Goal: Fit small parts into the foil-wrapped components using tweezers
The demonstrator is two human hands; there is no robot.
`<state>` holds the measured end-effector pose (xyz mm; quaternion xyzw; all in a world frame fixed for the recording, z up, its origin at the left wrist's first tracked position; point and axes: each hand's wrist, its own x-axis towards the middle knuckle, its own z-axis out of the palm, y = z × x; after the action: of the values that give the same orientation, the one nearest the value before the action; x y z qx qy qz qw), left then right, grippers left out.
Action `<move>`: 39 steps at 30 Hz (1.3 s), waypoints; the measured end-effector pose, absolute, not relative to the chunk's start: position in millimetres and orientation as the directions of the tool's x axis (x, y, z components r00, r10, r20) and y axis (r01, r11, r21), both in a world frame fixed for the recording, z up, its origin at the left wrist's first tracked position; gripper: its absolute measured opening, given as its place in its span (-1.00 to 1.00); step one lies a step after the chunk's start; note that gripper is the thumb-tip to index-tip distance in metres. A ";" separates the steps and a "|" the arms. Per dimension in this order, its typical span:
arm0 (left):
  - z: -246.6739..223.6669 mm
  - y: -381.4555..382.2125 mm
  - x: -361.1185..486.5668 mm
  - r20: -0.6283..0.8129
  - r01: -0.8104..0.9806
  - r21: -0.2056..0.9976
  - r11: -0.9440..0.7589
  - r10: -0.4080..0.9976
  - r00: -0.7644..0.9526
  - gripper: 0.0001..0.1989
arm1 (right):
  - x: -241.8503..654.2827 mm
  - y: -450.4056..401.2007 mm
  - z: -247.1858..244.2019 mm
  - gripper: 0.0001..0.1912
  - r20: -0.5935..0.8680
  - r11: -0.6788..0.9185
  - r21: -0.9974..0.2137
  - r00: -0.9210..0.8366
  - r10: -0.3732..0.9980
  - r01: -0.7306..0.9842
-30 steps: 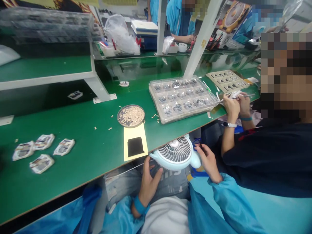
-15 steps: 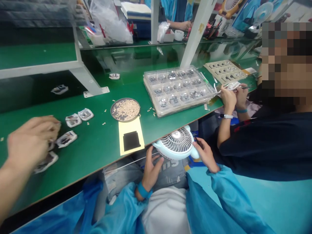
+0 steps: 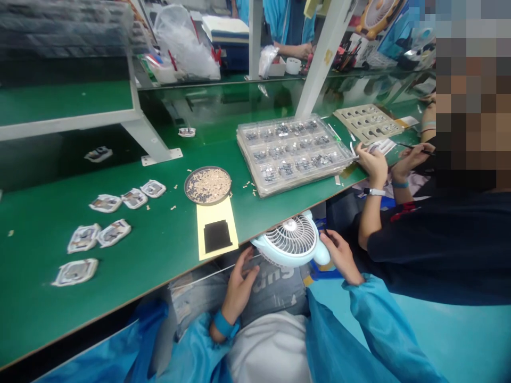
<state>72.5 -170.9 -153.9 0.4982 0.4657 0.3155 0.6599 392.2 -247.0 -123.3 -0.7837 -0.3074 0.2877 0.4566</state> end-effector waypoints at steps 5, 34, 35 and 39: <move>-162.5 -165.2 71.7 -0.338 0.058 0.938 0.343 0.859 0.385 -0.42 | 393.5 -246.7 -124.7 -0.42 -0.153 -0.372 -0.902 0.641 0.752 0.221; 90.8 -24.3 -48.7 -0.224 0.559 0.779 -0.284 0.707 0.671 -0.65 | 248.5 -77.2 58.6 -0.46 0.265 0.261 -0.933 -0.020 0.964 0.246; 90.3 -7.7 -54.2 -0.195 0.611 0.736 -0.292 0.772 0.604 -0.65 | 234.5 -62.9 58.0 -0.45 0.219 0.233 -0.945 -0.087 0.972 0.229; 83.1 50.6 -75.8 0.027 0.736 0.645 -0.206 0.969 0.247 -0.69 | 187.7 -5.1 40.6 -0.45 0.179 0.216 -0.969 -0.259 0.949 0.119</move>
<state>-75.8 50.6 83.1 0.7445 0.5723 0.2209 0.2636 187.7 -5.1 40.6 -0.4167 -0.6411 0.4674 0.4438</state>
